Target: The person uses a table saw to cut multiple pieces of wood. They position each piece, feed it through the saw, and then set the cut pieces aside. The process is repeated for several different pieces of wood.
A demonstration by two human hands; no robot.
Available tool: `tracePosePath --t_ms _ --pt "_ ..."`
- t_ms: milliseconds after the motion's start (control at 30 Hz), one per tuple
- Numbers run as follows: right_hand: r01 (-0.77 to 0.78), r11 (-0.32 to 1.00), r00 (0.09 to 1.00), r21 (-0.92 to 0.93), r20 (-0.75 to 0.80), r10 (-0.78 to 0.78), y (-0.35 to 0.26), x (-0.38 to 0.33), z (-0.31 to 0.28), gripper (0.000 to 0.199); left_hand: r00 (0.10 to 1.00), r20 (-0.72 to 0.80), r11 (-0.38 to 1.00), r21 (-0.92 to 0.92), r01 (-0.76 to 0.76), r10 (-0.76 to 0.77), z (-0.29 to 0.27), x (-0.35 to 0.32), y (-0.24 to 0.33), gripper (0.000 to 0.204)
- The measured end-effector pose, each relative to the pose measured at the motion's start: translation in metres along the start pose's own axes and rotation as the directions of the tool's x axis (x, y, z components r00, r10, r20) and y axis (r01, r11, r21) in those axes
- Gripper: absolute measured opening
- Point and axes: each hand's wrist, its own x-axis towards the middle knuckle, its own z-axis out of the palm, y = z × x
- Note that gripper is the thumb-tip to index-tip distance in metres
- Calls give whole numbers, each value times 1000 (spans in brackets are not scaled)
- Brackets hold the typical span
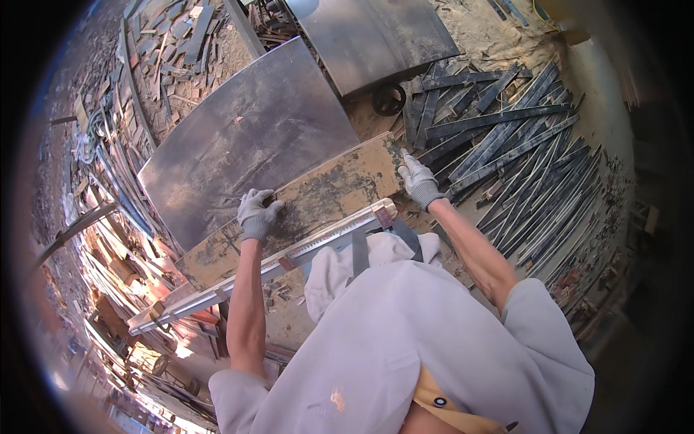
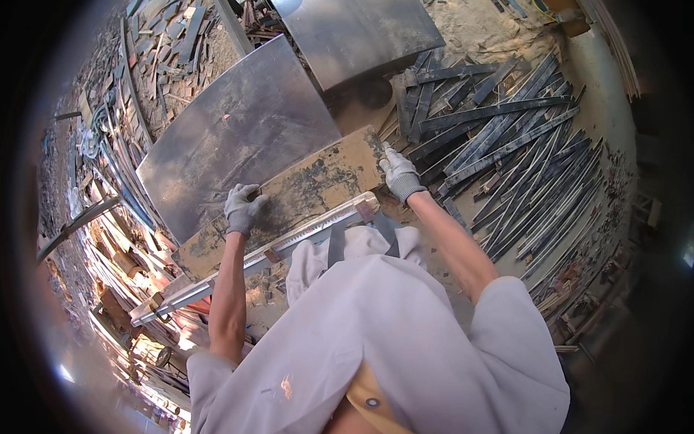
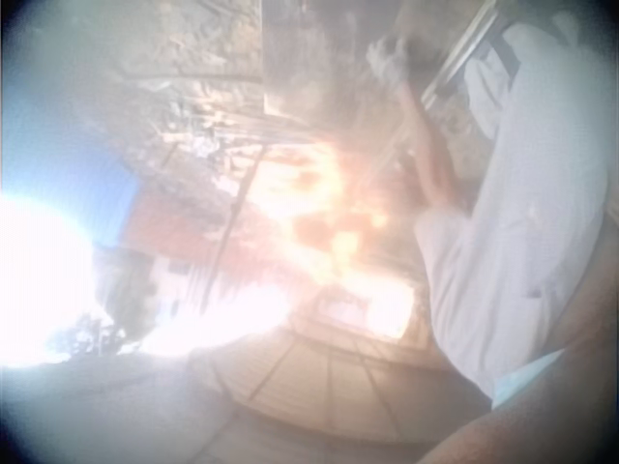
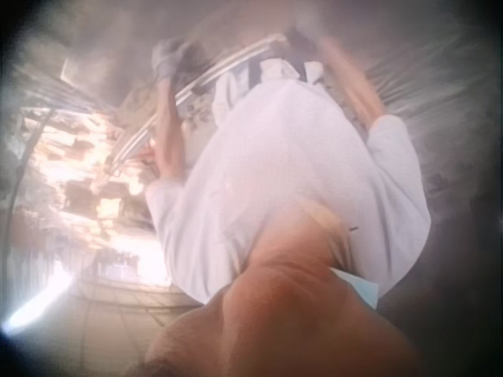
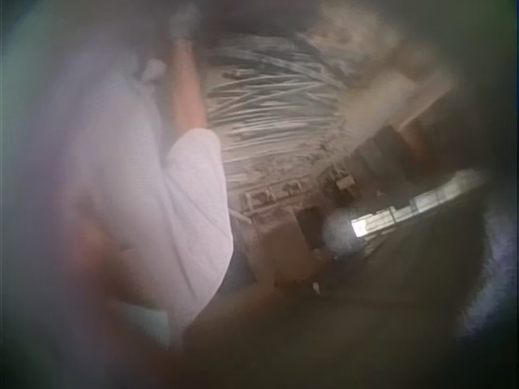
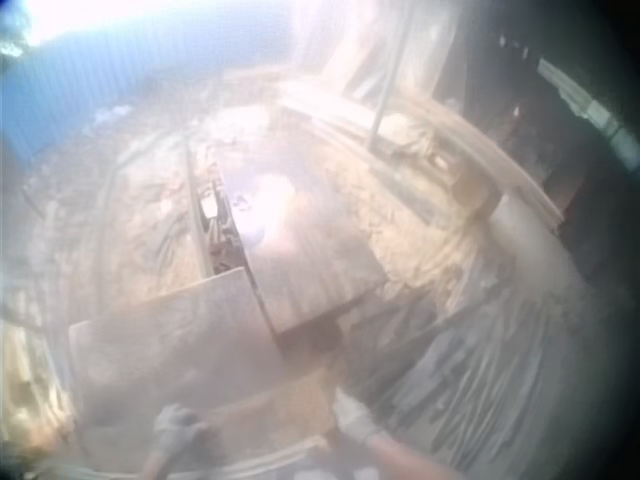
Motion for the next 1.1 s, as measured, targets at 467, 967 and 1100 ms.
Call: tracePosePath --t_ms 467,967,1100 --pt "-85 876 995 475 86 50 13 4 3 58 990 -141 999 22 23 -20 12 -18 13 49" --pt "109 988 993 106 -52 -104 8 33 -15 65 874 -483 991 132 13 53 91 -93 79 39" --pt "294 895 956 -337 107 -273 7 50 -25 83 837 -542 993 115 -15 75 74 -65 81 32"
